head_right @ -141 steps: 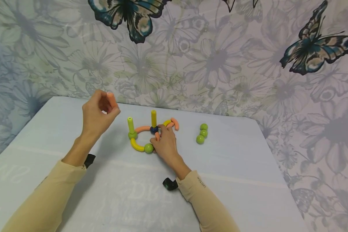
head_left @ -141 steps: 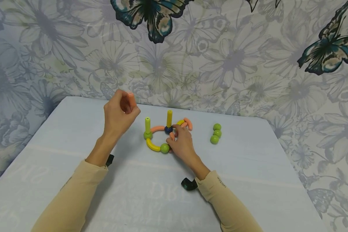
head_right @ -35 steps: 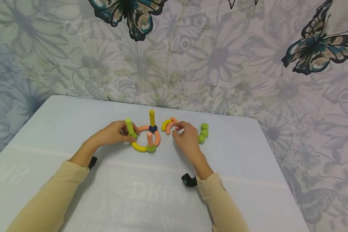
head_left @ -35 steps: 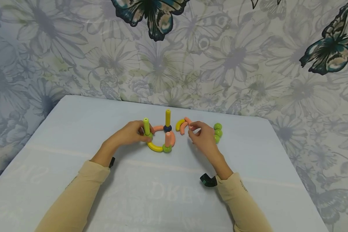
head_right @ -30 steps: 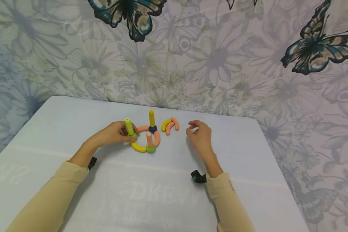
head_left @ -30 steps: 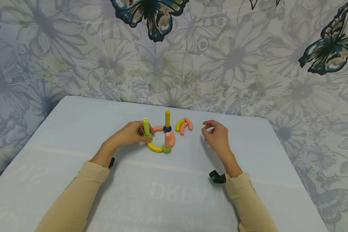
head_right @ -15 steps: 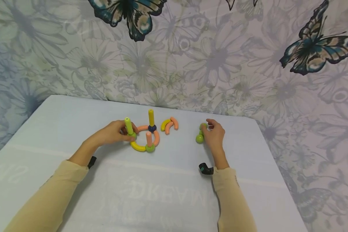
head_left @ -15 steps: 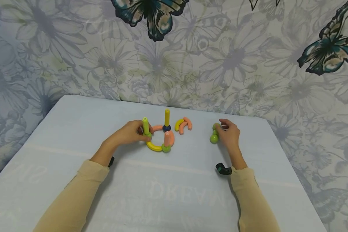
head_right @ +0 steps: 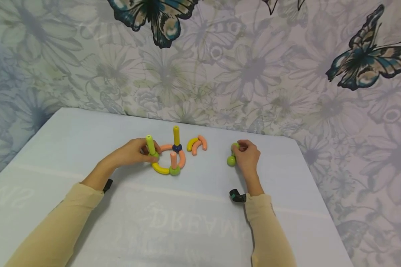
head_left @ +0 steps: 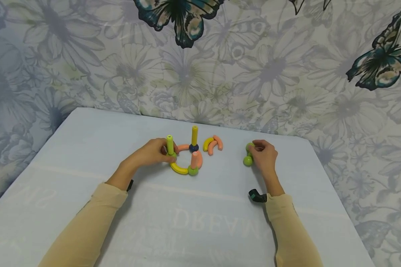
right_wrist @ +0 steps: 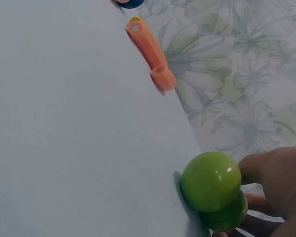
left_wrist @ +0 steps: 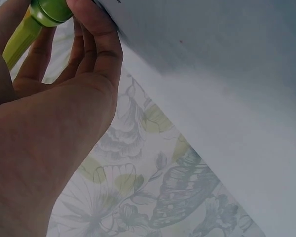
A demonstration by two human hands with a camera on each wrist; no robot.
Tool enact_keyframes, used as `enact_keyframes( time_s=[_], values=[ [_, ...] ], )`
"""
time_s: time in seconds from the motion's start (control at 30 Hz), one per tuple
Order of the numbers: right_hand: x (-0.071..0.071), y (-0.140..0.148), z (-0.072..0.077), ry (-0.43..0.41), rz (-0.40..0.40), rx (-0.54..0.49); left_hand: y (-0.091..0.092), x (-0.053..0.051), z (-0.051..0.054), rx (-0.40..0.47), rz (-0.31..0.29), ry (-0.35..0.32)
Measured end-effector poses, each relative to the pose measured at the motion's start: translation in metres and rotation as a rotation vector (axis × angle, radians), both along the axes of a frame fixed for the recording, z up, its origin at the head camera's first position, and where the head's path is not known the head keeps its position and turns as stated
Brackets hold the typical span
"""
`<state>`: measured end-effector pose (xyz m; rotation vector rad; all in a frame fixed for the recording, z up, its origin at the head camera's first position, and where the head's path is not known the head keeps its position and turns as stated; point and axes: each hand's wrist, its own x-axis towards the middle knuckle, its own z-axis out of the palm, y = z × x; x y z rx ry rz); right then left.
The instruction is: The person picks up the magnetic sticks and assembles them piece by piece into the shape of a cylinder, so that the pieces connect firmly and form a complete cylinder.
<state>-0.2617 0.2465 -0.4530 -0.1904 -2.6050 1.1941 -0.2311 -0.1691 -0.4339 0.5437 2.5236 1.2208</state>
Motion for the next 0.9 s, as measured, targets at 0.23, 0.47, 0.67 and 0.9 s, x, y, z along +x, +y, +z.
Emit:
enact_keyframes(
  time_s=[0.23,0.47,0.67,0.9],
  values=[
    [-0.003,0.002,0.001,-0.036,0.019,0.038,0.003,-0.004,0.002,0.002,-0.014,-0.004],
    [-0.007,-0.006,0.016,0.039,0.017,-0.009,0.002,-0.003,0.003,-0.006,-0.009,-0.011],
    [-0.005,-0.032,0.043,0.075,0.070,-0.086,-0.001,-0.002,0.002,-0.001,-0.012,-0.013],
    [0.003,-0.077,0.066,0.162,0.178,-0.206,-0.003,-0.001,0.001,0.010,-0.014,-0.010]
  ],
)
